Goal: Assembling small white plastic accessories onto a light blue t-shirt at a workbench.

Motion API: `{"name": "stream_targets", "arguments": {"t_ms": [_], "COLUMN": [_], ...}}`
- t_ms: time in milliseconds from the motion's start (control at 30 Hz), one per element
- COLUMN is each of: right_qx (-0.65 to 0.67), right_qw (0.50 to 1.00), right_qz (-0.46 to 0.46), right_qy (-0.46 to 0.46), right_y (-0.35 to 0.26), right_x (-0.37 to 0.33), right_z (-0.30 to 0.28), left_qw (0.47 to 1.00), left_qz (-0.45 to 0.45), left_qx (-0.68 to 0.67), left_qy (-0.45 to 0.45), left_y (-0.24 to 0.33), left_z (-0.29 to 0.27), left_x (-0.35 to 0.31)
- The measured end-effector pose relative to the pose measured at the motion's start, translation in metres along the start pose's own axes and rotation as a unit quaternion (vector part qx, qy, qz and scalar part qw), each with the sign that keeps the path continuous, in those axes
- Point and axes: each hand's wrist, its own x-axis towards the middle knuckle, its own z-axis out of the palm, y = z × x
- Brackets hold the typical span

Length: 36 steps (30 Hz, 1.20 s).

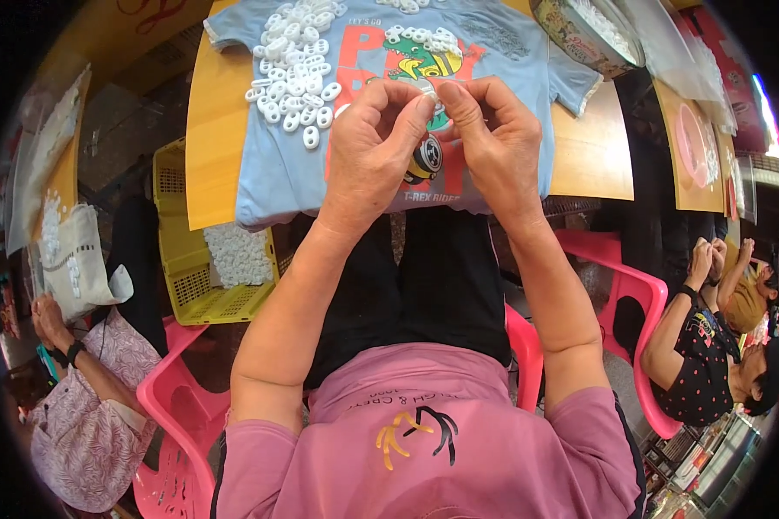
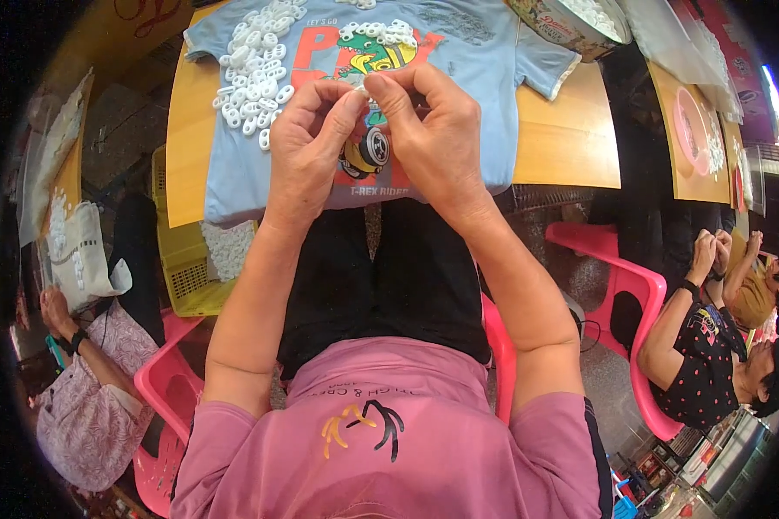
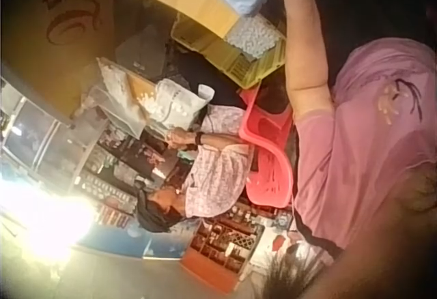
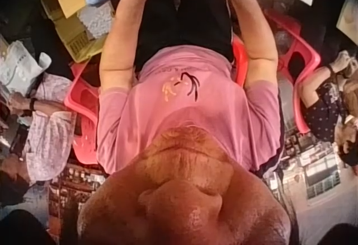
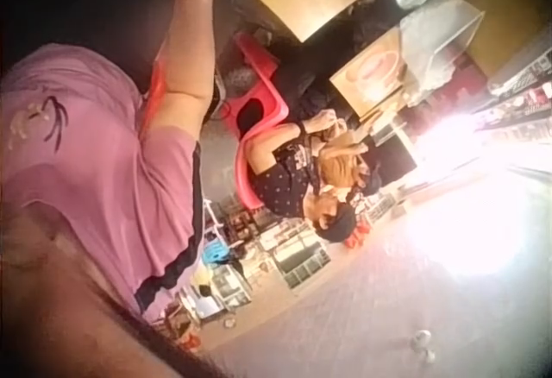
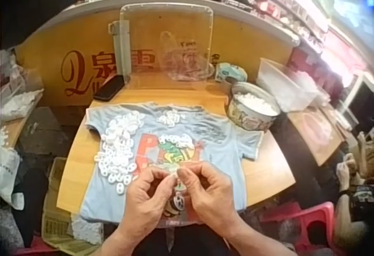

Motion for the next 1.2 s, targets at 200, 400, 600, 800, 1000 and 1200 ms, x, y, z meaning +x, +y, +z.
{"name": "stream_targets", "arguments": {"t_ms": [200,400,600,800,1000,1200], "right_qx": [-0.149,-0.172,-0.193,-0.191,-0.214,-0.217], "right_qw": [0.975,0.967,0.959,0.957,0.93,0.922], "right_qz": [-0.164,-0.171,-0.208,-0.202,-0.285,-0.298], "right_qy": [0.023,0.081,0.02,-0.078,-0.09,-0.12], "right_y": [0.018,0.023,0.014,0.006,0.006,0.005], "right_x": [0.006,0.001,0.004,0.013,0.016,0.022], "right_z": [-0.001,0.015,-0.002,-0.022,-0.025,-0.027], "left_qw": [0.999,1.0,1.0,0.999,0.997,0.999], "left_qz": [0.003,0.002,-0.003,-0.031,-0.04,-0.029], "left_qx": [0.031,0.021,0.024,-0.033,-0.054,-0.004], "left_qy": [-0.017,-0.001,-0.006,-0.012,-0.025,-0.041], "left_y": [-0.001,-0.001,-0.001,-0.001,0.0,-0.001], "left_z": [-0.002,-0.001,-0.002,-0.004,-0.004,-0.006], "left_x": [0.0,0.0,0.002,0.004,0.004,0.004]}}
